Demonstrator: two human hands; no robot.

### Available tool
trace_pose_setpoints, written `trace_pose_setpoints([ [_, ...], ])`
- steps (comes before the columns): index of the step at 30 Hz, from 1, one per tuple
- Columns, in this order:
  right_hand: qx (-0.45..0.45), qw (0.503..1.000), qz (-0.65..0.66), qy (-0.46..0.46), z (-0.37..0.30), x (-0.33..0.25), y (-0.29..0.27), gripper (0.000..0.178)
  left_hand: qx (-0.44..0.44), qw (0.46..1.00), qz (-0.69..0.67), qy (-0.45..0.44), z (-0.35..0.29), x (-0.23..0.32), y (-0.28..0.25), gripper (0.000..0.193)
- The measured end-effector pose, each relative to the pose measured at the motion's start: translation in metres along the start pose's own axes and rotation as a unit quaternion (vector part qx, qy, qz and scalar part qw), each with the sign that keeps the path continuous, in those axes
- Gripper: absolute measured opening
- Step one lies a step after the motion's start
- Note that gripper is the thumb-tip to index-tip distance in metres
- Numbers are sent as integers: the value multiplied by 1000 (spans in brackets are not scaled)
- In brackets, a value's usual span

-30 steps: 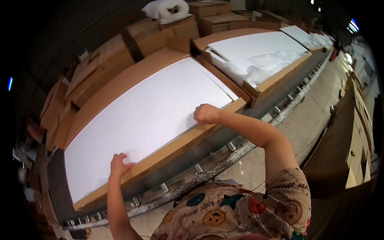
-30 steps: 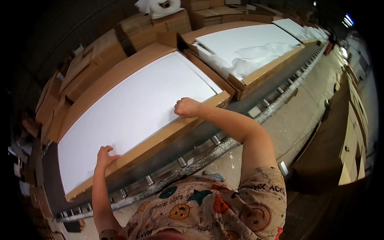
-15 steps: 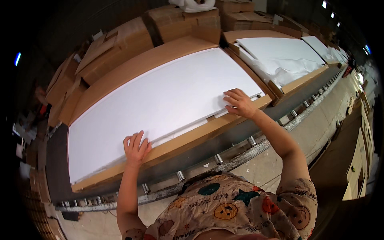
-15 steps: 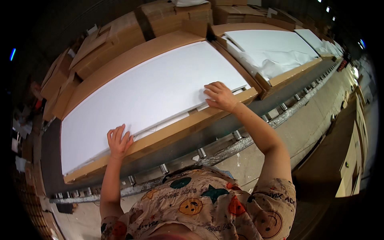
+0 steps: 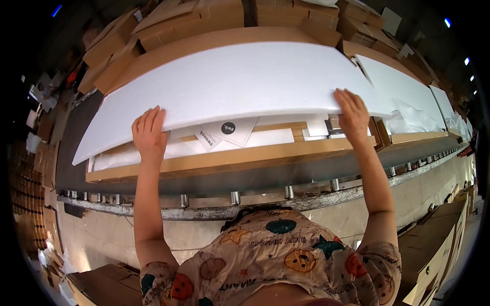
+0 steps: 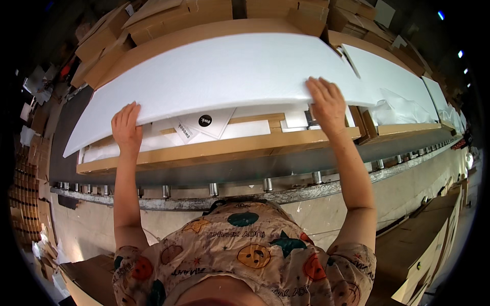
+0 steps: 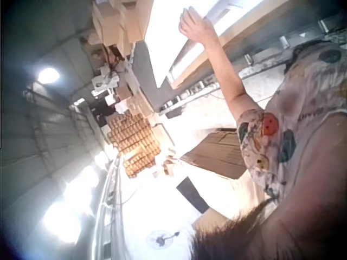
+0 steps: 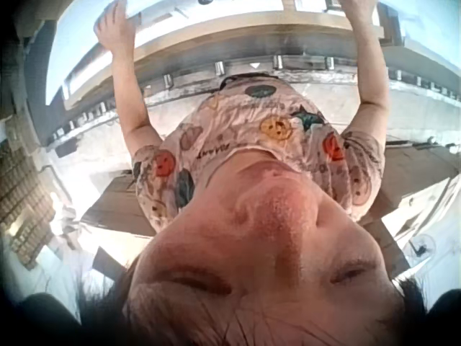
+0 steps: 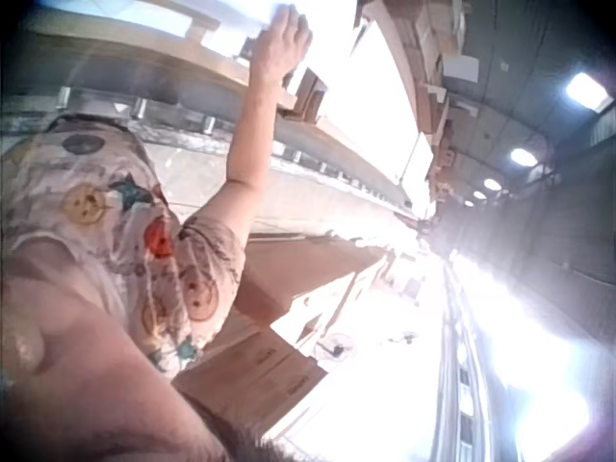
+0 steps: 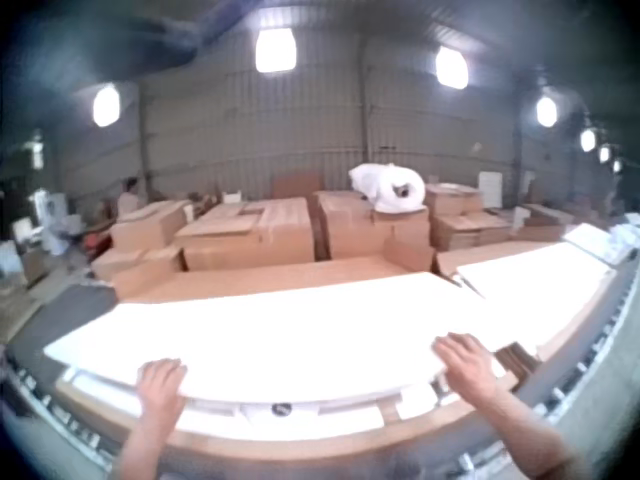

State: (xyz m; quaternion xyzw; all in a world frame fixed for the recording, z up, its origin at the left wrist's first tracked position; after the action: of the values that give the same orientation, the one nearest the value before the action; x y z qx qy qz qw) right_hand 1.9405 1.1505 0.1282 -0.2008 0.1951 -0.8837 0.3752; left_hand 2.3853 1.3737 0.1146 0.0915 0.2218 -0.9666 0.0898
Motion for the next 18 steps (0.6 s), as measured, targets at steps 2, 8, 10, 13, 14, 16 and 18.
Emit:
trace_pose_setpoints([
  [2, 12, 1000, -23, -1, 9, 14, -5, 54, 9, 1000, -7, 3, 16, 2, 1, 48],
  [8, 31, 996, -80, 17, 5, 56, 38, 56, -7, 1000, 8, 14, 45, 14, 65, 51],
  [10, -29, 995, -89, 36, -11, 68, 73, 59, -49, 998, 19, 20, 33, 16, 98, 53],
  [13, -127, 988, -49, 71, -34, 66, 115, 63, -156, 987, 30, -27, 3, 23, 131, 55],
  [14, -158, 983, -60, 75, -43, 67, 125, 64, -200, 979, 18, -37, -1, 32, 134, 55],
  [16, -219, 969, -83, 80, -61, 73, 143, 64, -286, 957, -6, -57, -14, 50, 135, 57],
  [18, -293, 948, -87, 95, -68, 70, 152, 66, -314, 942, -74, -96, -29, 52, 117, 44],
])
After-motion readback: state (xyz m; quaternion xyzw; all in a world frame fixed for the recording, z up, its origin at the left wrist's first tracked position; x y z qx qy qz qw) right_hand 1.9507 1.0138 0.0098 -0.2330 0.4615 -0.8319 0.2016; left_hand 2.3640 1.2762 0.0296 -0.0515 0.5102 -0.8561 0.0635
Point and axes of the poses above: each hand's wrist, its own z-axis towards the middle knuckle, its own y-axis out of the palm, x = y × z, the point moved 2 cm from there along z, towards the middle knuckle, and after that the axes turned 11 degrees about x, right-handed, at the moved point
